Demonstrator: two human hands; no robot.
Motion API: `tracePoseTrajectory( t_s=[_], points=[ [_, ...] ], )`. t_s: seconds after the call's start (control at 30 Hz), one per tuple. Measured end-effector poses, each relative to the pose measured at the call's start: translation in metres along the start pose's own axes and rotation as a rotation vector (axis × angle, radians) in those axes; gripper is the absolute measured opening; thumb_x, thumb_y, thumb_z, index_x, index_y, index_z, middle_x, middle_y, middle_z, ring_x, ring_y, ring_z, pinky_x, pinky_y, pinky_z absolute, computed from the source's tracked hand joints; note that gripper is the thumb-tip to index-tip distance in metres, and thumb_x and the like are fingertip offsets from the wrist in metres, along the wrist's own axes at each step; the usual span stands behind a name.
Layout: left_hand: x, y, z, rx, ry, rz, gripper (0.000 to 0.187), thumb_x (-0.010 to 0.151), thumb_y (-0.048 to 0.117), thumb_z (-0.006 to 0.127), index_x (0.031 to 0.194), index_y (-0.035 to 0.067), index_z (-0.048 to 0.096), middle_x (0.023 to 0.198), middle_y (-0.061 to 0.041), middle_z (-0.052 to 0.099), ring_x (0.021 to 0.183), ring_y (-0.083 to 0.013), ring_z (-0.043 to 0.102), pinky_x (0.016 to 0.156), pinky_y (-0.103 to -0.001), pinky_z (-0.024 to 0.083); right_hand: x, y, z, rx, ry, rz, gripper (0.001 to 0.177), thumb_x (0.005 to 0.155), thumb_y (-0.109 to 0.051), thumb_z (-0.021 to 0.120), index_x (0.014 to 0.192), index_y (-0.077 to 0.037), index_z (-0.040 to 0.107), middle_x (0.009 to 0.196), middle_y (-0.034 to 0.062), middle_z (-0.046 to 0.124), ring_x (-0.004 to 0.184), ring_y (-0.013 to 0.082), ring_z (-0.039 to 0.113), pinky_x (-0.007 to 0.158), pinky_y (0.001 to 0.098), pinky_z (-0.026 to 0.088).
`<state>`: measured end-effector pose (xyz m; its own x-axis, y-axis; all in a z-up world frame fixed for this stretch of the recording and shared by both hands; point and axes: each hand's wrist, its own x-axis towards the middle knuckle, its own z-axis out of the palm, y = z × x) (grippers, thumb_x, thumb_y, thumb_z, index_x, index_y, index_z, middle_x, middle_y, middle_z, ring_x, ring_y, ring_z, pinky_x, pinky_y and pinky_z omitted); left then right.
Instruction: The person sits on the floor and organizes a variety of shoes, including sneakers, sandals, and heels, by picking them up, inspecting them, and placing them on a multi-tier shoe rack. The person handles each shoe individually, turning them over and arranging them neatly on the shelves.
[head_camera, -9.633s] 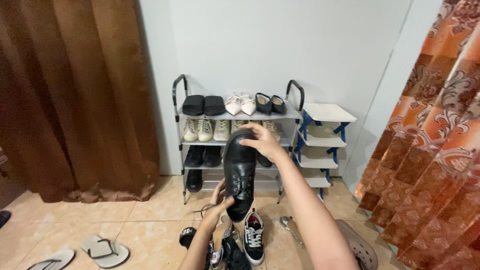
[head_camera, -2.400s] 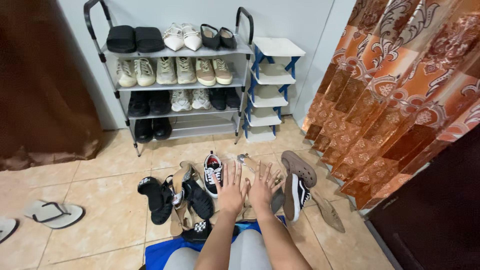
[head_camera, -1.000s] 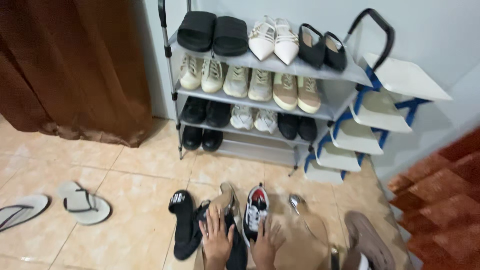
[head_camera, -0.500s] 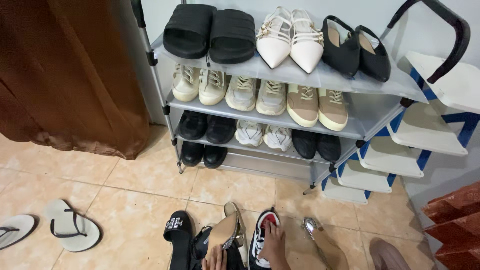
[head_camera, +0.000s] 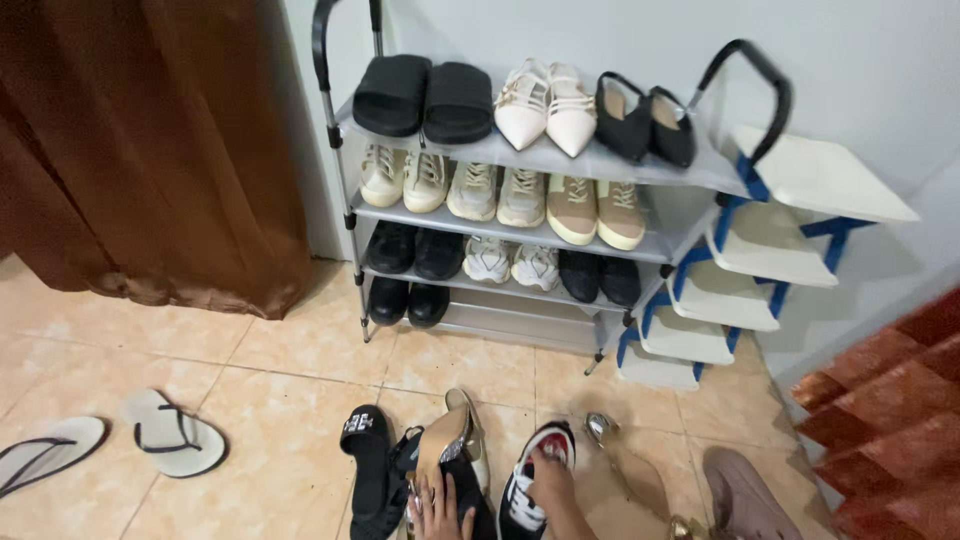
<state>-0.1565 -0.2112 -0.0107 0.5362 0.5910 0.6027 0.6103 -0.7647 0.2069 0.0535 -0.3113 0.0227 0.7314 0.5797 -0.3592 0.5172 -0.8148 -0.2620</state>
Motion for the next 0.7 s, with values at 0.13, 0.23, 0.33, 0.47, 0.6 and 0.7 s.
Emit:
tracePoseTrajectory(
  t_s=[0.13,0.23,0.33,0.47,0.6,0.7],
  points=[
    [0.019,-0.001,-0.046,0.052,-0.612,-0.112,0.1,0.089,0.055,0.061,0.163,0.008,0.013,0.173,-0.014,0.006,0.156,-0.035,0.008,0.124,-0.054,0.007,-0.018,-0.004,-0.047,0.002,0.135,-0.212,0.052,0.07,-0.011,0.082,0.119,-0.022,0.065,0.113,0.0102,0.073,0.109,0.0326,0.069,0.095,0.0443,0.054],
    [0.044,0.002,-0.079,-0.099,-0.584,-0.203,0.116,0.08,0.048,0.078,0.162,0.005,0.007,0.171,-0.02,0.01,0.154,-0.0391,0.011,0.123,-0.051,0.012,-0.037,-0.027,-0.102,-0.05,0.244,-0.395,0.05,0.065,-0.011,0.085,0.111,-0.019,0.066,0.108,0.0103,0.074,0.106,0.0317,0.07,0.092,0.0445,0.054],
    [0.069,0.014,-0.102,-0.504,-0.253,-0.322,0.123,0.065,0.043,0.09,0.155,0.003,0.016,0.159,-0.026,0.025,0.146,-0.0456,0.025,0.12,-0.051,0.025,-0.073,-0.063,-0.164,-0.034,0.294,-0.446,0.042,0.067,-0.011,0.085,0.105,-0.023,0.072,0.107,0.0087,0.074,0.106,0.0326,0.068,0.091,0.0458,0.053],
    [0.108,0.044,-0.14,-0.635,-0.136,-0.259,0.132,0.058,0.046,0.096,0.154,-0.003,0.021,0.154,-0.034,0.027,0.143,-0.0497,0.028,0.117,-0.053,0.027,-0.14,-0.114,-0.219,0.011,0.551,-0.634,0.042,0.065,-0.01,0.083,0.105,-0.015,0.07,0.107,0.0099,0.073,0.109,0.0325,0.065,0.091,0.0476,0.047],
    [0.136,0.08,-0.173,-0.795,0.184,-0.122,0.12,0.061,0.036,0.088,0.148,-0.015,0.022,0.152,-0.037,0.03,0.14,-0.0536,0.028,0.114,-0.056,0.026,-0.205,-0.165,-0.234,0.031,0.765,-0.727,0.038,0.069,-0.008,0.079,0.105,-0.008,0.066,0.11,0.0118,0.072,0.113,0.0305,0.063,0.093,0.0462,0.046],
    [0.153,0.085,-0.174,-0.78,0.148,-0.454,0.086,0.087,0.035,0.076,0.15,-0.007,0.036,0.151,-0.027,0.041,0.143,-0.045,0.036,0.121,-0.053,0.027,-0.252,-0.191,-0.239,0.033,0.891,-0.785,0.034,0.076,-0.006,0.074,0.109,-0.008,0.067,0.109,0.0095,0.07,0.11,0.0284,0.062,0.097,0.0449,0.047]
  ],
)
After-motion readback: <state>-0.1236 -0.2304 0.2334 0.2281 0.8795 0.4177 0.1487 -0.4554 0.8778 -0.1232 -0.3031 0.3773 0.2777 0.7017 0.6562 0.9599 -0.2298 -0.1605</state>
